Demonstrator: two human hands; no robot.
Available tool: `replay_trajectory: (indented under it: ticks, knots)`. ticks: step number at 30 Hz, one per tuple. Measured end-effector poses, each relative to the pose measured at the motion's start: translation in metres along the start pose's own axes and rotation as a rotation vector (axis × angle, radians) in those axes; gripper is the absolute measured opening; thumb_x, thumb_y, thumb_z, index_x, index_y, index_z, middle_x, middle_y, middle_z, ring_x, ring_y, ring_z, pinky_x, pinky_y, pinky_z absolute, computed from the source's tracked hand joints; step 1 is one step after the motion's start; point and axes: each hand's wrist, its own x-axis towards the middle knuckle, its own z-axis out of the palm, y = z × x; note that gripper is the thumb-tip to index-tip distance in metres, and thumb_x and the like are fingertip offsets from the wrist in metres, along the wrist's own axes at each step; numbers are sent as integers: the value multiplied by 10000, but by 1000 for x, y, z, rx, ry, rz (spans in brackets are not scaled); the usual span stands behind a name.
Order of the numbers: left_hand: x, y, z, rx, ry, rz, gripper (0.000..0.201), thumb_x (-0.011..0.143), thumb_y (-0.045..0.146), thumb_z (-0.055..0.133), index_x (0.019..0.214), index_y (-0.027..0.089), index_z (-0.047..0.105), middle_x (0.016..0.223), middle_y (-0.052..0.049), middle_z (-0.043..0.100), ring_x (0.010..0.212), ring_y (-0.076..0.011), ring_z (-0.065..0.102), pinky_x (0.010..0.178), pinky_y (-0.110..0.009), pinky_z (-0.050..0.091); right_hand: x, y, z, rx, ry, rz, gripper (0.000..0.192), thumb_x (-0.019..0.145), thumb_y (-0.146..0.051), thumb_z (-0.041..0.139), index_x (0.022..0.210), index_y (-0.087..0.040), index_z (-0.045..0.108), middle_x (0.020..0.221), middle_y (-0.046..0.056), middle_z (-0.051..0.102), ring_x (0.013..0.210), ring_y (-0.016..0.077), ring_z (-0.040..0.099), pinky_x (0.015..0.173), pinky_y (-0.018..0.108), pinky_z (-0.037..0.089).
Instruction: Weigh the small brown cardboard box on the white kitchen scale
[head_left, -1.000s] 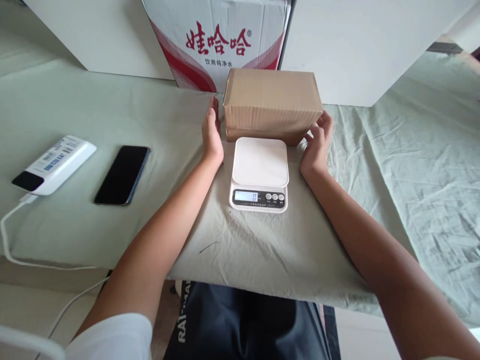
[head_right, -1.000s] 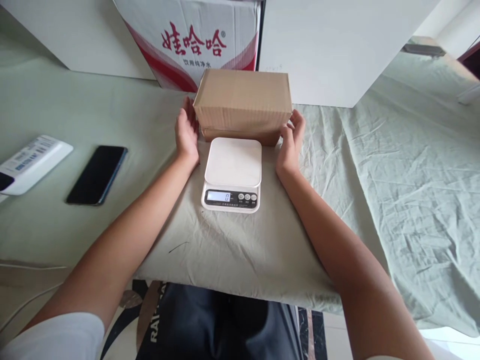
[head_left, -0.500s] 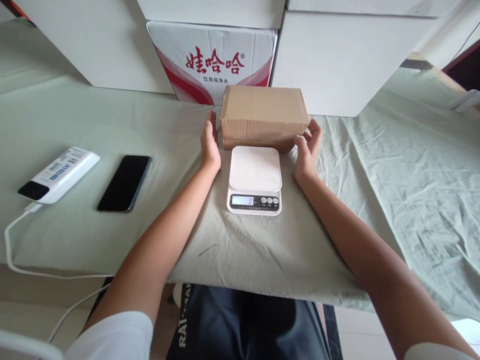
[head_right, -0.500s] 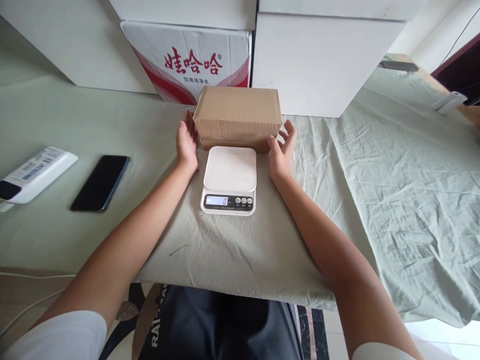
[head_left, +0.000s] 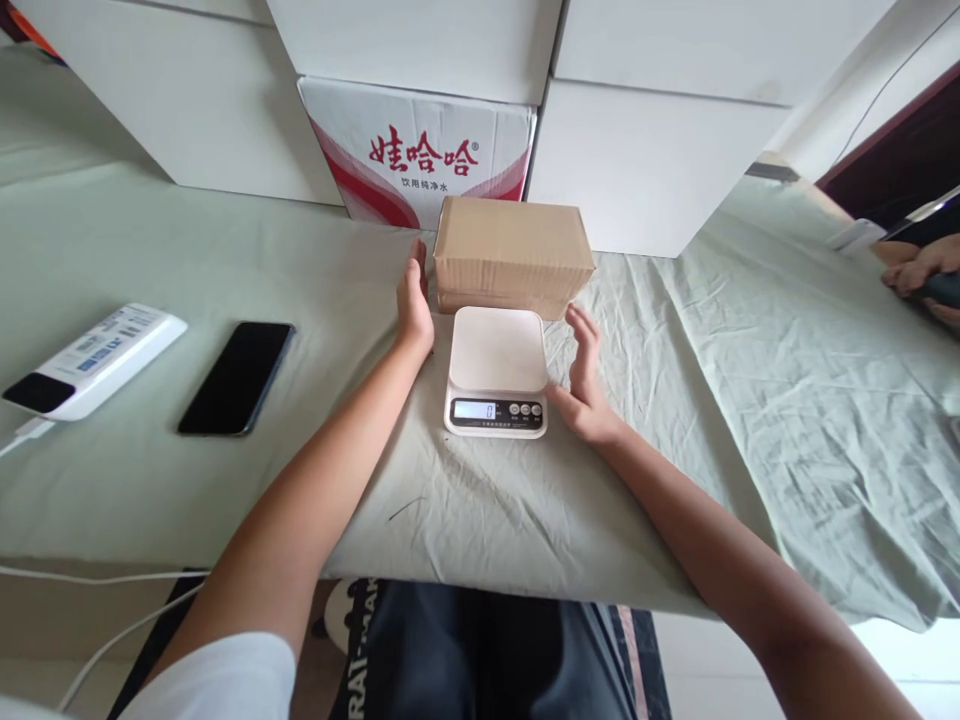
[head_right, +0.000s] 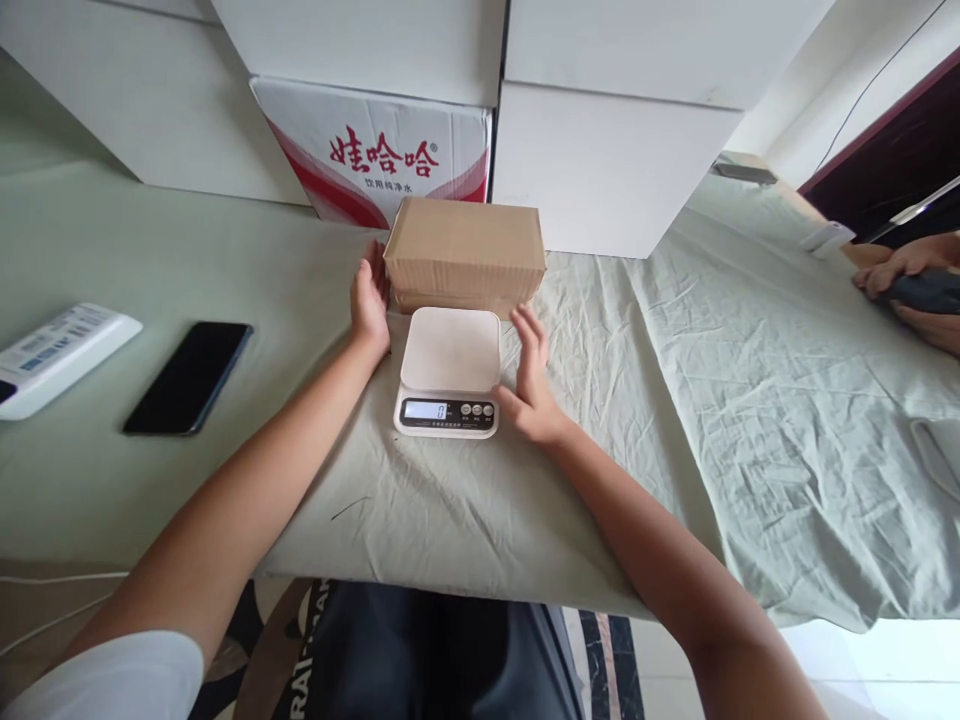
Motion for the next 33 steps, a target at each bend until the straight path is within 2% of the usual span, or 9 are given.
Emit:
replay_trajectory:
  ticks: [5, 8, 12, 18, 22, 26, 30, 33]
  knots:
    - [-2, 0, 0, 18, -3, 1, 808, 1016, 810, 472, 1649, 323, 589, 1831, -9, 449, 1743, -212, 348, 1417, -344, 314, -1, -7, -3, -72, -220, -60, 994, 940, -469, 599, 1760, -381, 44, 1863, 109, 89, 1772, 475, 55, 1409, 821, 110]
    - [-4, -3, 0, 36, 4, 32, 853, 1000, 834, 469, 1643, 287, 597, 1832, -54, 447, 1731, -229, 378, 1411, -356, 324, -1, -11, -4, -97, -280, -114, 1036, 921, -327, 595, 1762, -401, -4, 1864, 116, 47, 1771, 480, 53, 1388, 848, 127]
    - [-4, -6, -1, 43, 7, 44, 845, 992, 845, 475, 1625, 304, 618, 1832, -59, 447, 1732, -243, 378, 1415, -383, 318, 0, -11, -3, -121, -313, -136, 1067, 899, -249, 586, 1760, -411, -23, 1860, 120, 37, 1772, 477, 52, 1381, 854, 136]
    - [-2, -7, -2, 19, -12, 41, 812, 997, 827, 484, 1637, 342, 601, 1841, -29, 434, 1747, -224, 341, 1427, -380, 287, 1, -10, -2, -110, -338, -104, 1057, 884, -241, 590, 1768, -392, 31, 1866, 114, 65, 1781, 463, 33, 1391, 845, 116]
    - [-2, -7, -1, 49, -4, 40, 860, 992, 857, 464, 1644, 312, 596, 1835, -47, 444, 1739, -232, 360, 1421, -377, 304, 1, -11, -3, -94, -342, -108, 1046, 891, -227, 582, 1773, -395, 44, 1868, 109, 65, 1784, 454, 31, 1392, 841, 121]
    - [-2, -6, -1, 26, 5, 35, 828, 999, 833, 485, 1619, 303, 627, 1817, -52, 473, 1725, -239, 390, 1419, -386, 320, 1, -12, -4, -80, -359, -70, 999, 911, -280, 605, 1773, -381, 111, 1869, 111, 113, 1780, 462, 61, 1392, 840, 137]
    - [-2, -4, -2, 24, -16, 11, 777, 998, 820, 507, 1604, 353, 642, 1802, -12, 497, 1727, -240, 386, 1421, -397, 329, 2, -12, -4, -92, -371, -83, 1029, 904, -248, 598, 1770, -393, 62, 1871, 116, 89, 1779, 469, 59, 1382, 851, 155]
    - [-2, -4, -1, 21, -14, 8, 792, 994, 821, 519, 1609, 336, 640, 1794, -19, 509, 1725, -245, 392, 1419, -397, 335, 2, -12, -4, -108, -388, -94, 1055, 902, -210, 582, 1765, -411, 9, 1871, 117, 58, 1780, 469, 47, 1379, 850, 164]
